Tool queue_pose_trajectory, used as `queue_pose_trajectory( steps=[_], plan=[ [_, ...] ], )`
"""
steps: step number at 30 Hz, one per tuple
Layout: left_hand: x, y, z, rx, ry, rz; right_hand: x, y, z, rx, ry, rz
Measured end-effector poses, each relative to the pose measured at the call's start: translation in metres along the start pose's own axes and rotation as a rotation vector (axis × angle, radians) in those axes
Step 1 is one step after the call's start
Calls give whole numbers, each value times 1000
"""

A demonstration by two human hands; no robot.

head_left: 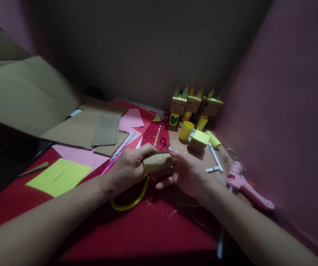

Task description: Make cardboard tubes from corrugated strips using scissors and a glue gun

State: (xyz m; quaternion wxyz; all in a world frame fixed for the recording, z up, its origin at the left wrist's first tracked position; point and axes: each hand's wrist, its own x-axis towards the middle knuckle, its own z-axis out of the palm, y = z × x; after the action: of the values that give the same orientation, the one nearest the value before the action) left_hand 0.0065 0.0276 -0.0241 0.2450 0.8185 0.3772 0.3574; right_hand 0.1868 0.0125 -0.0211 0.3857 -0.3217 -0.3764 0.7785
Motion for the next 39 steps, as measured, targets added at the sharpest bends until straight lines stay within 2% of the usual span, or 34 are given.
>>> queue_pose_trajectory(
  steps=[3, 8, 11, 14, 17, 20, 22, 24, 27, 32, 36, 39],
  plan=[
    [-3, -7, -1, 176, 32, 197, 0, -3, -4, -17, 25, 54],
    [-4, -10, -7, 469, 151, 486, -1, -8, -5, 21, 80, 84],
    [-5, -8, -10, 649, 112, 587, -4, -9, -2, 46, 95, 86],
    [-5, -6, -11, 742, 47, 617, -6, -8, 0, 58, 90, 75],
    [-1, -5, -11, 561, 15, 507, -4, -7, -2, 68, 100, 7],
    [6, -4, -13, 97, 1, 202, 0, -8, -4, 23, 106, -151],
    [10, -2, -16, -172, 48, -1, 1, -10, -6, -13, 120, -266],
    [12, 0, -19, -318, 141, -121, 2, -12, -7, -41, 148, -372],
    [12, 6, -21, -390, 151, -218, 1, -13, -9, -107, 177, -500],
    [9, 18, -17, -442, 29, -375, -1, -8, -8, -292, 224, -585],
    [8, 23, -14, -437, -35, -354, -1, -1, -4, -339, 209, -607],
    [8, 22, -13, -372, 22, -343, 2, 4, -2, -254, 168, -567]
  ],
)
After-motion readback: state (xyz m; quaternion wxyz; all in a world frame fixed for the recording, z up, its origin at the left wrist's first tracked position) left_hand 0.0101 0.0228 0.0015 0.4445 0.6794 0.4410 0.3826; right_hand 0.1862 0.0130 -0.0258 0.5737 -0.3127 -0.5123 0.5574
